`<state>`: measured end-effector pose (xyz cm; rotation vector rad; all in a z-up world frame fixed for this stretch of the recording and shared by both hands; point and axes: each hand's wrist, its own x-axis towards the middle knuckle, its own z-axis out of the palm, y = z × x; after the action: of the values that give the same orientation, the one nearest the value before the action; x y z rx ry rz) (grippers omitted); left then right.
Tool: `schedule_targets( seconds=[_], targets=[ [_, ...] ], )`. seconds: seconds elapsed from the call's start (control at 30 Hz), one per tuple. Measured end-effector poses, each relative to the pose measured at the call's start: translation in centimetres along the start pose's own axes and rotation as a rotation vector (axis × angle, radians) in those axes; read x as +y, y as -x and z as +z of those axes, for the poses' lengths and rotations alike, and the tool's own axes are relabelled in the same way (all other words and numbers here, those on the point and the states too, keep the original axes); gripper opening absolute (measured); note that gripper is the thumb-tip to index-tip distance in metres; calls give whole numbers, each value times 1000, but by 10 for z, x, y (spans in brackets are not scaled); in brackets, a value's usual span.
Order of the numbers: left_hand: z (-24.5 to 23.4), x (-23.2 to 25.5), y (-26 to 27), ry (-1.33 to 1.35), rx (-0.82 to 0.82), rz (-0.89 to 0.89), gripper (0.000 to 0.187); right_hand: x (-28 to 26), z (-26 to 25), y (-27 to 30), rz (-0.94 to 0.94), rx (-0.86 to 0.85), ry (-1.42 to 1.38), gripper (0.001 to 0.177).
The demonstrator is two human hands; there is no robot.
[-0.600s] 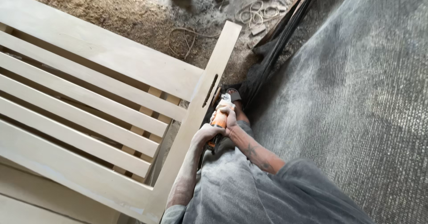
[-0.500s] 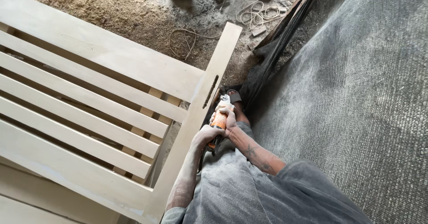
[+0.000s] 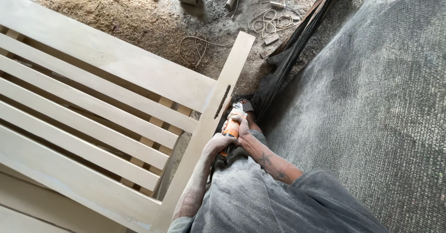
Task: The person uses an electric sander to smooth the edges and surfaces of a light-colored wooden headboard. They move the tool along the frame and slats, generating sawdust, and briefly reposition the headboard to access different areas.
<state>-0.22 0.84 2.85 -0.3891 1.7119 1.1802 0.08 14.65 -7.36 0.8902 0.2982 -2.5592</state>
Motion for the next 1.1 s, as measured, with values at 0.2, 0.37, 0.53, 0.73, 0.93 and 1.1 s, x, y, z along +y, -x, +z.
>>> schedule_targets(
  seconds=[0.2, 0.37, 0.53, 0.73, 0.93, 1.1],
  targets=[
    [3, 11, -7, -13, -7, -3, 49, -14, -3, -10, 69, 41, -43, 24],
    [3, 21, -17, -52, 5, -13, 48, -24, 1, -13, 44, 21, -32, 24],
    [6, 30, -29, -39, -3, -12, 47, -39, 5, -17, 87, 59, -58, 23],
    [7, 55, -36, -46, -3, 3, 46, -59, 14, -22, 79, 64, -50, 23],
    [13, 68, -40, -90, 28, -4, 49, -76, 13, -27, 51, 26, -29, 22],
    [15, 79, -55, -90, 10, 44, 49, -92, 16, -33, 73, 40, -53, 17]
  ],
)
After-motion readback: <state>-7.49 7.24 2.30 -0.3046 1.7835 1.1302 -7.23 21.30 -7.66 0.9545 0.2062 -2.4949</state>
